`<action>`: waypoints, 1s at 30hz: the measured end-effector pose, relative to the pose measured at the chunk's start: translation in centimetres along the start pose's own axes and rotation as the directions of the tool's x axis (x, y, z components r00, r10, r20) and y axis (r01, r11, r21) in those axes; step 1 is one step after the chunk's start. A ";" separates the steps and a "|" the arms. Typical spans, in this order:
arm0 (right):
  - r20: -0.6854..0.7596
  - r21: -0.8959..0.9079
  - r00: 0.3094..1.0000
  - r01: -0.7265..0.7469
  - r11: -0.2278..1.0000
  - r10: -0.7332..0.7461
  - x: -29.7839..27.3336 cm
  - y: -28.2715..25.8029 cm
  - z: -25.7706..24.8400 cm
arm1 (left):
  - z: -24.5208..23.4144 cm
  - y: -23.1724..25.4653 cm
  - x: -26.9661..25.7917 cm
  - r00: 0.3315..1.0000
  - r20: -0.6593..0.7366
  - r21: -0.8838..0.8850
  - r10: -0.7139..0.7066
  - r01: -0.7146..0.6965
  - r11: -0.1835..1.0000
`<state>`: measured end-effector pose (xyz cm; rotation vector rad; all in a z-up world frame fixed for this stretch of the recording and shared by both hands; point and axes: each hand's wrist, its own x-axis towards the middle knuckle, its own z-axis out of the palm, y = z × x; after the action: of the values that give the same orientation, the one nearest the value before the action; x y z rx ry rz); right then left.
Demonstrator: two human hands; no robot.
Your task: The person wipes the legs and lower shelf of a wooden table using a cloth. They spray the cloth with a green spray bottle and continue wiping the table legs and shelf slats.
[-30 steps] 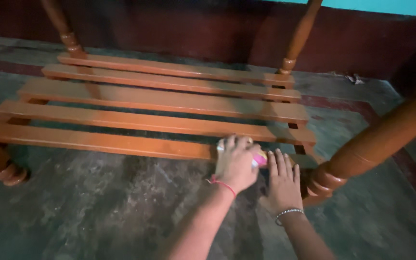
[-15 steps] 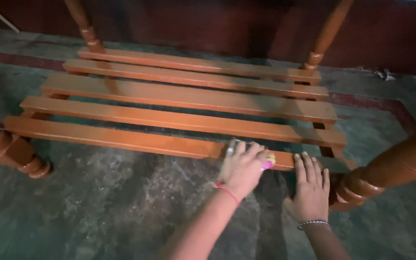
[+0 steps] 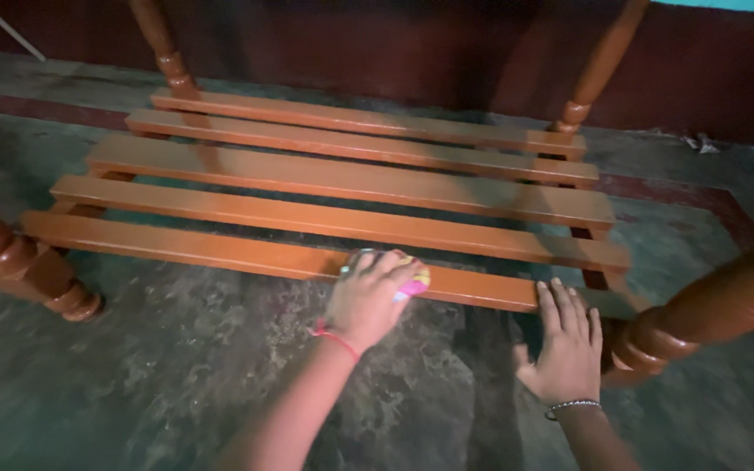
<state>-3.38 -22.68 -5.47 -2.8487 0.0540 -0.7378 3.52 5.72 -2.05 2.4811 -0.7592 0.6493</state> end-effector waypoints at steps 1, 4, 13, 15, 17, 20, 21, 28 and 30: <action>-0.017 -0.006 1.000 0.016 1.000 -0.016 0.2 -0.1 -0.4 | -0.5 -0.6 -0.2 1.000 0.020 0.008 -0.024 0.024 1.000; 0.190 -0.080 0.952 -0.229 0.970 0.240 1.9 -0.3 -1.3 | -2.1 -2.9 -1.3 0.998 0.022 0.057 -0.063 0.061 0.996; 0.368 -0.035 0.927 0.089 0.995 -0.069 5.3 -2.5 5.2 | -4.5 -2.1 0.3 0.933 0.050 0.157 -0.355 0.344 0.926; 0.384 -0.081 0.923 0.053 0.995 -0.018 4.5 -2.3 6.0 | -3.7 0.1 1.3 0.937 0.047 0.152 -0.347 0.336 0.929; 0.369 -0.081 0.930 0.037 0.996 -0.005 4.4 -2.1 6.5 | -2.0 2.4 2.8 0.967 0.031 0.139 -0.252 0.246 0.959; 0.331 -0.014 0.943 0.043 0.999 -0.036 4.1 -1.4 6.8 | 1.5 5.7 4.5 0.995 -0.031 0.183 -0.097 0.101 0.978; 0.331 0.005 0.943 0.034 0.999 -0.033 4.0 -1.3 7.0 | 2.6 6.6 4.9 0.989 0.068 0.103 -0.133 0.126 0.987; 0.192 0.371 0.977 0.010 0.929 -0.087 3.2 -0.3 6.3 | 5.0 7.3 5.0 0.996 -0.049 0.020 -0.077 0.078 0.997; 0.115 0.322 0.983 0.099 0.941 -0.143 2.9 -0.8 5.5 | 5.1 6.6 4.7 0.991 0.046 -0.048 -0.125 0.128 0.991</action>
<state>1.80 -21.18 -8.62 -2.6016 -0.2415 -0.5155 4.50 -3.72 -1.52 2.4799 -0.6198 0.5261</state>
